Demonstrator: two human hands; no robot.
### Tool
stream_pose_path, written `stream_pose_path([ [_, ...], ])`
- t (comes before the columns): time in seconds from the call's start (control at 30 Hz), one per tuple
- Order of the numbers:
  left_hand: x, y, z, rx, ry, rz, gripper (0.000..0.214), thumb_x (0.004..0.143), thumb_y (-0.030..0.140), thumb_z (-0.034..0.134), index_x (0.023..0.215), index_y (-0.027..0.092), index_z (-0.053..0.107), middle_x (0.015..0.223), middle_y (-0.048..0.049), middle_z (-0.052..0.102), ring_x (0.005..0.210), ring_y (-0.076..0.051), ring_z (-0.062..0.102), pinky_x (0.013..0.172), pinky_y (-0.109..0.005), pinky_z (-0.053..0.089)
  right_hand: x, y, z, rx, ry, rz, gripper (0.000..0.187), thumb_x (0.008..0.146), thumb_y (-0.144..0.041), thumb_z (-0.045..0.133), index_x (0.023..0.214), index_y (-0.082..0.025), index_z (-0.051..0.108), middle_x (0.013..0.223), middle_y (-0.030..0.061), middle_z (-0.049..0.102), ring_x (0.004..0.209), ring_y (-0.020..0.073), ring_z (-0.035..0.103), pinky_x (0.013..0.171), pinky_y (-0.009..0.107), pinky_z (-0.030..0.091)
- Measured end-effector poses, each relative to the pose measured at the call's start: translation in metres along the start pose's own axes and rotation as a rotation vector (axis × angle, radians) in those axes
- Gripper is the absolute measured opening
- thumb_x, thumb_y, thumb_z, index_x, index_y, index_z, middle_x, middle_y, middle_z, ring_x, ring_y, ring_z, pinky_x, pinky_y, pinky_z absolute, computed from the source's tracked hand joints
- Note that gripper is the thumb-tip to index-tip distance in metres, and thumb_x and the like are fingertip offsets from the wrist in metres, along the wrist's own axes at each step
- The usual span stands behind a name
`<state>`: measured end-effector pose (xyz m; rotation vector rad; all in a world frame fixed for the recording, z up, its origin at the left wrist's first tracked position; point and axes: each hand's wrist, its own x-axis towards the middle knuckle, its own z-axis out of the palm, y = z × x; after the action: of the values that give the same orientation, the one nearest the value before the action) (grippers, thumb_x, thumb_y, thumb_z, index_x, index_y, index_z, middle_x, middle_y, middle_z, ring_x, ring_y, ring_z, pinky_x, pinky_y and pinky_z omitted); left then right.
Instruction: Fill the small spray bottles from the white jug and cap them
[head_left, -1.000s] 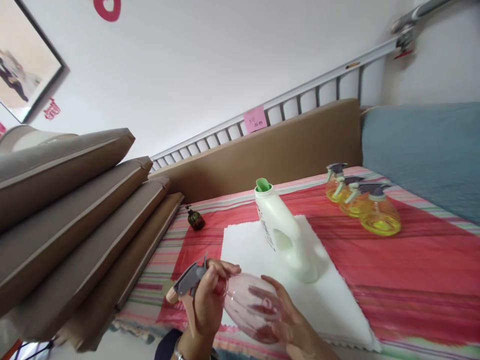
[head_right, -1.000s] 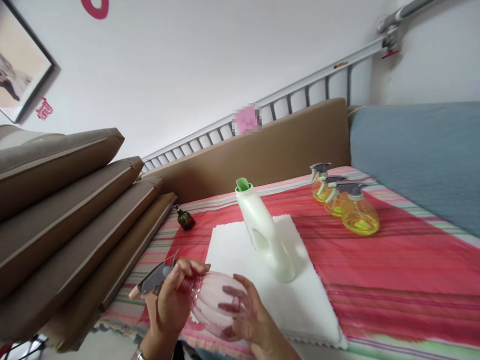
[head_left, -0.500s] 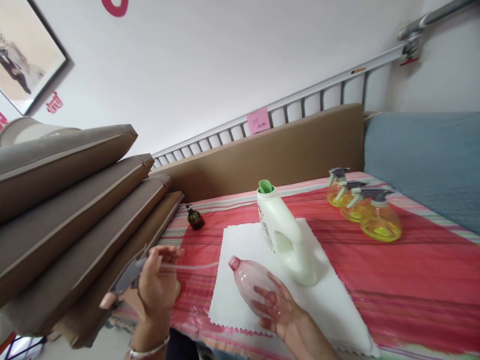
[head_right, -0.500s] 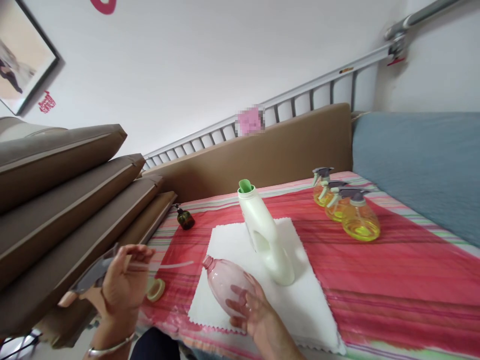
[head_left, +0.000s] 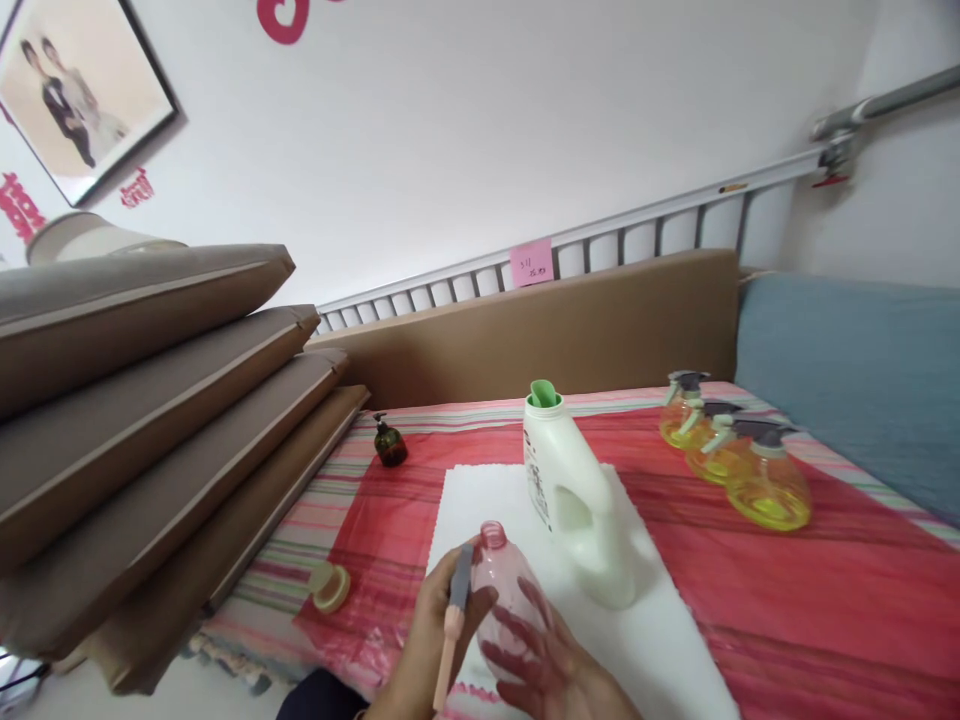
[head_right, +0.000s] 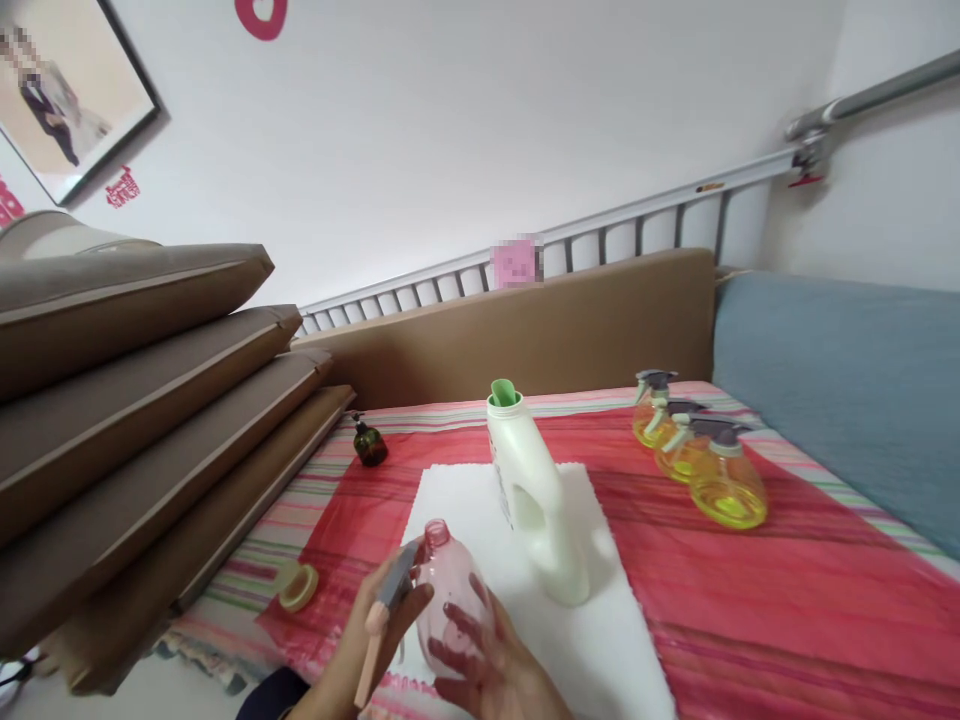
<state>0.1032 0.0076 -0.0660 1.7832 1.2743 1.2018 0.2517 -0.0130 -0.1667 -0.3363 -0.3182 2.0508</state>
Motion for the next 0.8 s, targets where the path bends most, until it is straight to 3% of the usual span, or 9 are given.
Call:
stream_pose_path([
  [0.1,-0.002,-0.008,-0.002,-0.064,-0.079,-0.038,0.040,0.075,0.038,0.066,0.111,0.021,0.064,0.110,-0.0095,0.069,0.098,-0.025,0.064,0.085,-0.032,0.052,0.006,0.003,-0.008,-0.162,0.124,-0.028,0.084,0.056,-0.043,0.083,0.124,-0.038,0.034,0.122,0.0062,0.052,0.100,0.0331,0.061,0.072,0.040,0.048],
  [0.2,-0.004,-0.018,-0.002,-0.081,-0.073,-0.063,0.042,0.074,0.040,0.066,0.111,0.020,0.064,0.108,-0.0108,0.069,0.098,-0.026,0.064,0.086,-0.034,0.052,0.011,0.004,-0.016,-0.376,0.219,-0.216,0.085,0.052,-0.042,0.083,0.124,-0.034,0.038,0.136,0.0095,0.038,0.102,0.0302,0.058,0.071,0.038,0.049],
  [0.37,-0.009,-0.031,0.004,-0.085,-0.098,-0.097,0.037,0.076,0.035,0.065,0.109,0.019,0.064,0.103,-0.0094,0.070,0.089,-0.024,0.065,0.084,-0.033,0.052,0.017,0.002,-0.022,-0.793,0.259,-0.429,0.079,0.053,-0.032,0.073,0.125,-0.024,0.041,0.120,0.0103,0.056,0.101,0.0288,0.058,0.082,0.038,0.048],
  [0.5,-0.011,-0.041,0.011,-0.092,-0.112,-0.113,0.041,0.073,0.031,0.067,0.111,0.017,0.063,0.107,-0.0097,0.068,0.093,-0.025,0.063,0.088,-0.035,0.050,0.020,0.001,-0.026,-1.067,0.397,-0.506,0.080,0.048,-0.016,0.066,0.123,-0.024,0.043,0.125,0.0087,0.053,0.113,0.0296,0.052,0.095,0.040,0.042],
  [0.63,-0.012,-0.054,0.017,-0.070,-0.114,-0.114,0.038,0.071,0.027,0.067,0.108,0.018,0.065,0.107,-0.0083,0.069,0.097,-0.025,0.063,0.090,-0.035,0.049,0.024,0.003,-0.038,-1.377,0.389,-0.558,0.080,0.050,-0.016,0.067,0.125,-0.021,0.042,0.125,0.0108,0.054,0.116,0.0295,0.050,0.100,0.041,0.040],
  [0.8,-0.016,-0.068,0.016,-0.122,-0.103,-0.124,0.039,0.071,0.027,0.067,0.109,0.019,0.064,0.108,-0.0080,0.069,0.101,-0.025,0.063,0.089,-0.035,0.049,0.028,0.009,-0.045,-1.446,0.378,-0.555,0.077,0.053,-0.018,0.066,0.125,-0.019,0.040,0.126,0.0124,0.054,0.115,0.0279,0.052,0.098,0.038,0.042],
])
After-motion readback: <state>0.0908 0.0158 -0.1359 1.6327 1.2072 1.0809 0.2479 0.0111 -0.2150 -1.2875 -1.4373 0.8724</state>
